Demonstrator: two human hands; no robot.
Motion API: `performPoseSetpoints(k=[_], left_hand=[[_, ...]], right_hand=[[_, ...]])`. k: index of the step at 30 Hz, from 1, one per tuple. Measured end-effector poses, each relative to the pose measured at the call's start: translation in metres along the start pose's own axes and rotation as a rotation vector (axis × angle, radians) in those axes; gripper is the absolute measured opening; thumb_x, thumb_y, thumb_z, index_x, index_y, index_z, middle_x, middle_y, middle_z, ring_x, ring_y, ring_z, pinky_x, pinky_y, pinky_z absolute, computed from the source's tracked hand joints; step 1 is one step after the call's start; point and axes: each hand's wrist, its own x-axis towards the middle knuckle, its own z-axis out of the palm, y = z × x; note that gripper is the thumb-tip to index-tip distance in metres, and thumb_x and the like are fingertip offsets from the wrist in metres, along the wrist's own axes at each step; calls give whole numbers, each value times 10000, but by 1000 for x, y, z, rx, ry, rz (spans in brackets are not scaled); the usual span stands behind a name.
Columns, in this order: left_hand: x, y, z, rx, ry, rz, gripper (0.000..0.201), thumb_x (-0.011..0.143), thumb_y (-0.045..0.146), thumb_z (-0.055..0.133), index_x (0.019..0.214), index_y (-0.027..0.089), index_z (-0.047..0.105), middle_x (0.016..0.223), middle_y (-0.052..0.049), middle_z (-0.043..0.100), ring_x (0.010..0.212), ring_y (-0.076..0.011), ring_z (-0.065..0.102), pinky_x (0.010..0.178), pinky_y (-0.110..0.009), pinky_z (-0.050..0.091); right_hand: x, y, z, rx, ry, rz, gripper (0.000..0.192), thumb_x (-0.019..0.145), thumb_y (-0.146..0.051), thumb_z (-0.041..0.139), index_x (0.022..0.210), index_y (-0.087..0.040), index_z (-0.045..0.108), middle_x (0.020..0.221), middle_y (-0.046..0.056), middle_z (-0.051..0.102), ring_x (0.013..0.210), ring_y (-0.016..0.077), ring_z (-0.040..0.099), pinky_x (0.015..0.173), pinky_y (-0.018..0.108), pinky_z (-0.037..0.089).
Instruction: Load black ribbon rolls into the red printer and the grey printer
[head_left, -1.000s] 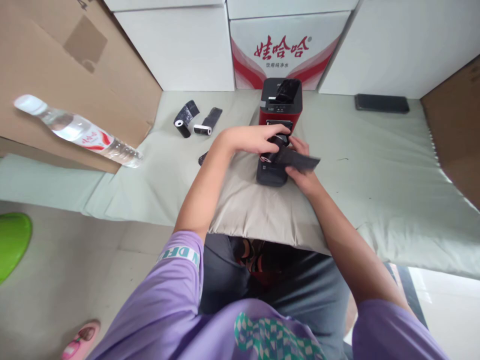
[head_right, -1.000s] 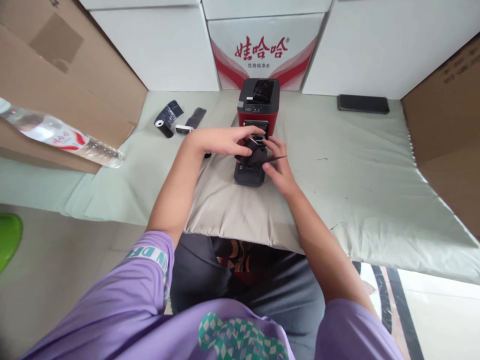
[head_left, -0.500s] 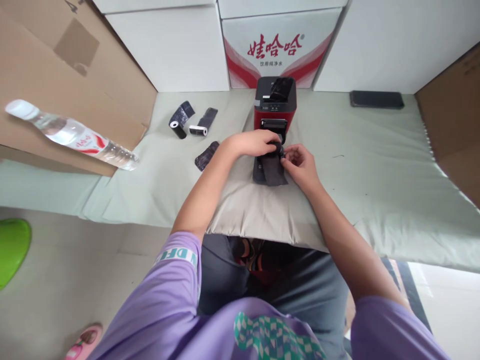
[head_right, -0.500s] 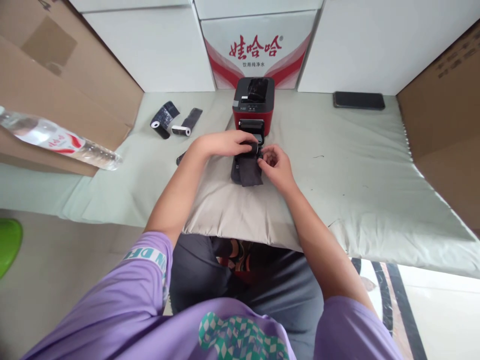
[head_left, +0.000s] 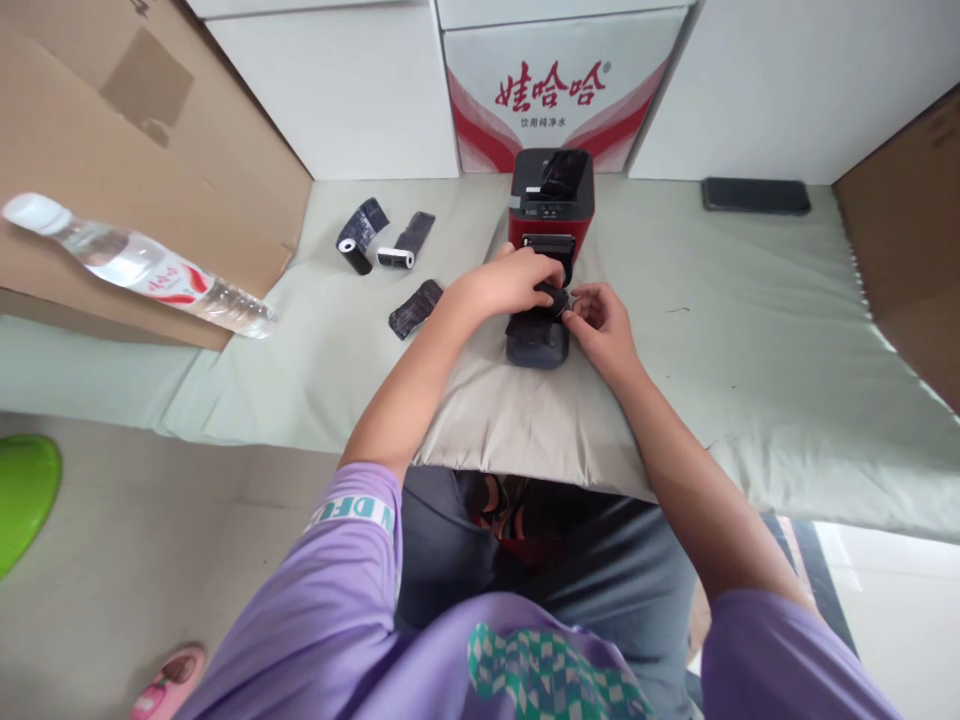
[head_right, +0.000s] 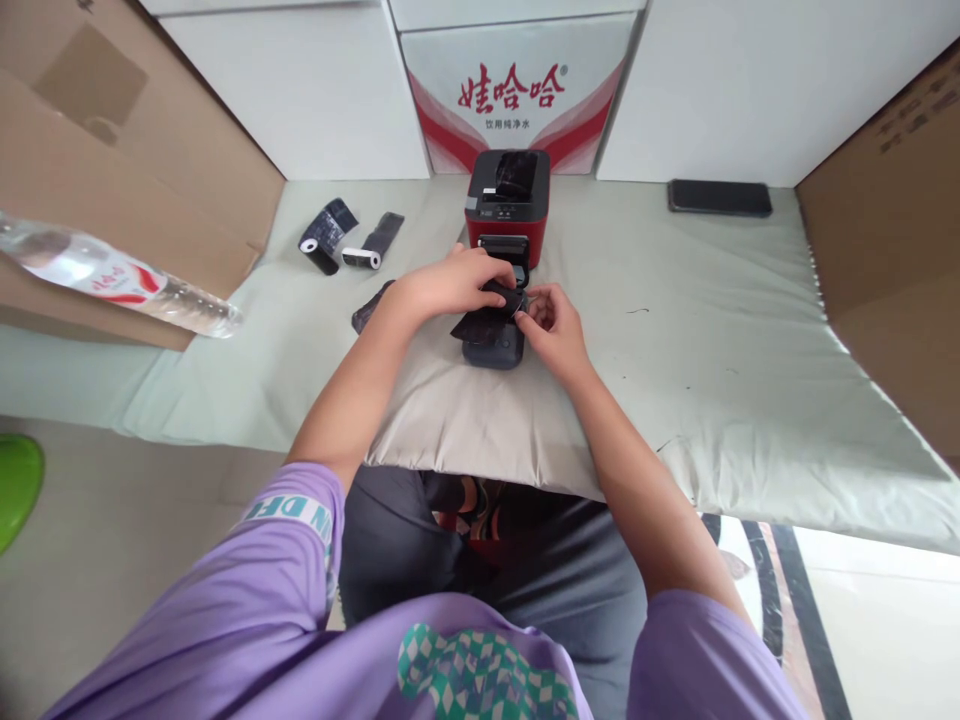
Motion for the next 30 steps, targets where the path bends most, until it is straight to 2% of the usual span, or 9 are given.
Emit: performPoseSetpoints(k=[4, 10, 15, 17, 21, 26, 28, 30], left_hand=[[1, 1, 1, 21, 13, -64, 307, 1030, 266, 573, 1276, 214, 748, 1269, -102, 794, 1249, -296, 683, 1160, -433, 384], [7, 3, 7, 35, 2, -81, 355, 1049, 271, 551, 1347, 210, 733, 1321, -121, 785, 1290, -300, 683, 1172, -433, 398], [10, -1, 10, -23, 25, -58, 373, 1054, 274, 536, 1379, 231, 715, 1392, -95, 762, 1324, -281, 668, 1148, -395, 440], [9, -2, 10, -47, -6, -60, 375, 1044, 265, 545, 1381, 228, 706, 1389, -86, 760, 1302, -266, 675, 1117, -367, 456], [7, 0, 10, -26, -97, -50, 413, 951, 217, 648, 1363, 233, 683, 1326, -79, 773, 1221, -266, 692, 1078, -356, 456], [5, 5, 11, 51, -68, -33, 443, 884, 176, 689, 1323, 230, 665, 1252, -96, 777, 1183, -299, 675, 1063, -398, 439], [4, 8, 11, 58, -67, -42, 396, 894, 160, 674, 1286, 211, 688, 1200, -101, 774, 1164, -299, 674, 1084, -416, 418], [4, 10, 12, 72, -55, -35, 330, 903, 150, 668, 1225, 186, 734, 1262, -126, 742, 1217, -313, 655, 1124, -441, 384]], right_hand=[[1, 1, 0, -9, 3, 3, 632, 794, -850, 715, 1101, -323, 549, 809, -19, 580, 687, 208, 554, 708, 430, 564], [1, -1, 0, 10, 30, 12, 697, 754, -905, 720, 1102, -321, 569, 811, -17, 599, 683, 207, 575, 697, 436, 588], [0, 0, 0, -1, 26, -17, 611, 822, -828, 721, 1117, -315, 566, 810, -23, 593, 657, 187, 555, 642, 391, 543], [1, 1, 0, 23, 36, -19, 561, 836, -765, 751, 1111, -310, 573, 804, -29, 587, 659, 180, 541, 634, 370, 508], [1, 0, 2, 81, 59, -11, 480, 837, -640, 807, 1099, -299, 594, 799, -30, 587, 682, 174, 533, 646, 352, 467], [0, -3, 2, 79, 67, 6, 473, 821, -617, 817, 1093, -309, 585, 807, -25, 588, 697, 180, 535, 648, 346, 468], [0, -3, 2, 76, 63, -2, 475, 828, -623, 810, 1100, -307, 583, 806, -26, 583, 699, 181, 537, 659, 349, 477], [0, -3, 2, 74, 67, -14, 476, 837, -625, 806, 1109, -304, 585, 810, -27, 583, 703, 180, 545, 672, 355, 495]])
